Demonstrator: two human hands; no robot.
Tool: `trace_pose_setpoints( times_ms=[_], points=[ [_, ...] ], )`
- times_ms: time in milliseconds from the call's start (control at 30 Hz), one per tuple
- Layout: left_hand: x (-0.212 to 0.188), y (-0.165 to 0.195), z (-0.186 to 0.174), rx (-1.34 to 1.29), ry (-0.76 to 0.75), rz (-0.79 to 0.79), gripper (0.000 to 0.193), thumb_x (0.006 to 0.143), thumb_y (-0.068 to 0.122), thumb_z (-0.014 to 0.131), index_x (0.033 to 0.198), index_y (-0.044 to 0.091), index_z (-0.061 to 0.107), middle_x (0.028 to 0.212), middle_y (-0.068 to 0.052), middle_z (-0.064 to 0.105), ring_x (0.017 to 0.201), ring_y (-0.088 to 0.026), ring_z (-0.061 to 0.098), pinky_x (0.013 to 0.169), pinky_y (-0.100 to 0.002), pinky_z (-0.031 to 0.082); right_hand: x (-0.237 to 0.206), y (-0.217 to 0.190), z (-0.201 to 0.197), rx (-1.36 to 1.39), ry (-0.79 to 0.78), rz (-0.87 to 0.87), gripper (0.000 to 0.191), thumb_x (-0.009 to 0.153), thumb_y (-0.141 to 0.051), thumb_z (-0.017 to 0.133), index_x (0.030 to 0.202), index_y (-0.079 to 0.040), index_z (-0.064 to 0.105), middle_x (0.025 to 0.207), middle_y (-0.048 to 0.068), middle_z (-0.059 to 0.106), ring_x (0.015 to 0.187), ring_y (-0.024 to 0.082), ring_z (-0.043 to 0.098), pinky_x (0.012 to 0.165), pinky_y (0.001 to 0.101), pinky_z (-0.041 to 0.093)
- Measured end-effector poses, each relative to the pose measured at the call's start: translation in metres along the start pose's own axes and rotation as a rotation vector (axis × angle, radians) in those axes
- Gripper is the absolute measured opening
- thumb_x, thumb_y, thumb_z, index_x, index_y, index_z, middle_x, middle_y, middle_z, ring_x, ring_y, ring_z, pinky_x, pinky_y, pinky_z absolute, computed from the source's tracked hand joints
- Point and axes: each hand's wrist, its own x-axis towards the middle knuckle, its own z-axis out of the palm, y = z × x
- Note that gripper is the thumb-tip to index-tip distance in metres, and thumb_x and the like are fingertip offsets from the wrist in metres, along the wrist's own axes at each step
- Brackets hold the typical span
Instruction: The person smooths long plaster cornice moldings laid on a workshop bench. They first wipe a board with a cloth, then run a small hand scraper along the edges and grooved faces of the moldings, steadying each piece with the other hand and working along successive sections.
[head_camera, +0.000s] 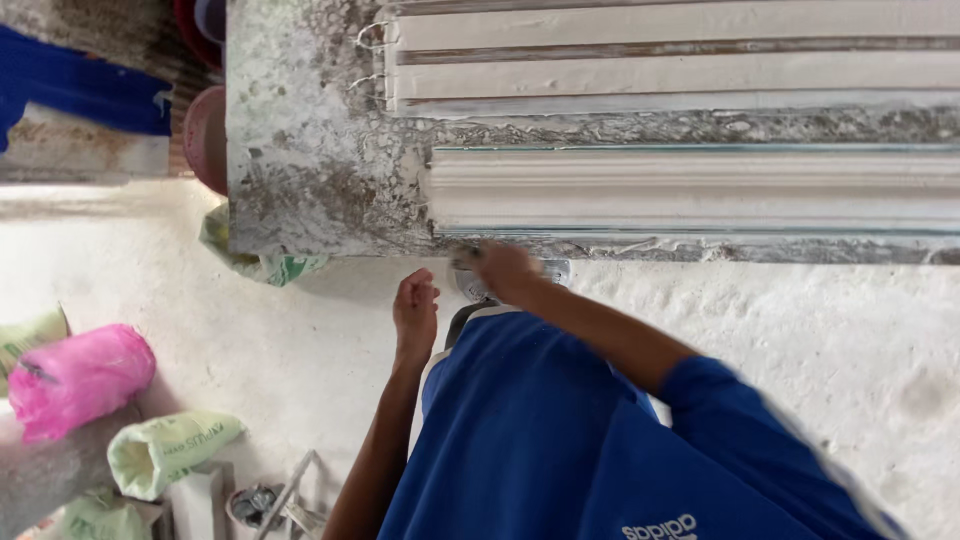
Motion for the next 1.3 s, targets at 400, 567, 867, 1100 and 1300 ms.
trace_pose_setpoints(
  times_ms=[400, 567, 867, 1100, 1300],
  points=[
    [-0.013, -0.005, 0.003, 0.048, 0.015, -0.124, 0.029, 0.101, 0.019, 0.055, 0.124, 0.005, 0.064, 0.112, -0.005, 0.069, 0.095, -0.016, 0.067, 0.076, -0.032, 0.054, 0.002, 0.001, -0.003, 0.017, 0.062, -0.030, 0.071, 0.090, -0.017, 0.062, 0.156, -0.020, 0.035, 0.109, 0.021, 0.062, 0.091, 0.036, 0.070, 0.066, 0.0478, 0.061],
    [0.005, 0.016, 0.000, 0.006, -0.012, 0.011, 0.027, 0.103, 0.019, 0.054, 0.125, 0.005, 0.062, 0.116, -0.007, 0.068, 0.097, -0.016, 0.067, 0.078, -0.031, 0.054, 0.018, -0.024, 0.004, 0.173, 0.015, -0.025, 0.036, 0.104, -0.022, 0.050, 0.139, -0.015, 0.055, 0.123, 0.019, 0.070, 0.113, 0.040, 0.069, 0.088, 0.0545, 0.057],
    [-0.014, 0.016, -0.008, -0.022, 0.087, -0.053, 0.031, 0.100, 0.016, 0.055, 0.128, 0.004, 0.060, 0.122, -0.007, 0.066, 0.101, -0.017, 0.066, 0.080, -0.032, 0.055, -0.102, 0.117, 0.003, 0.125, 0.054, 0.173, 0.039, 0.109, -0.029, 0.043, 0.145, -0.017, 0.047, 0.093, 0.021, 0.073, 0.089, 0.040, 0.074, 0.071, 0.0535, 0.060],
    [0.011, 0.006, -0.027, -0.068, 0.132, -0.074, 0.031, 0.104, 0.021, 0.055, 0.129, 0.005, 0.060, 0.122, -0.006, 0.066, 0.102, -0.016, 0.067, 0.080, -0.030, 0.053, -0.002, 0.036, -0.020, 0.284, 0.084, 0.174, 0.025, 0.103, -0.026, 0.047, 0.122, -0.012, 0.053, 0.096, 0.022, 0.070, 0.089, 0.044, 0.071, 0.066, 0.0587, 0.057],
    [0.072, 0.016, -0.104, -0.192, 0.287, 0.028, 0.033, 0.101, 0.015, 0.060, 0.131, 0.004, 0.059, 0.122, -0.006, 0.064, 0.098, -0.014, 0.061, 0.078, -0.031, 0.052, 0.105, -0.100, -0.036, 0.354, 0.073, 0.053, 0.034, 0.103, -0.027, 0.048, 0.132, -0.008, 0.053, 0.096, 0.028, 0.069, 0.091, 0.049, 0.071, 0.073, 0.0621, 0.058]
  ],
)
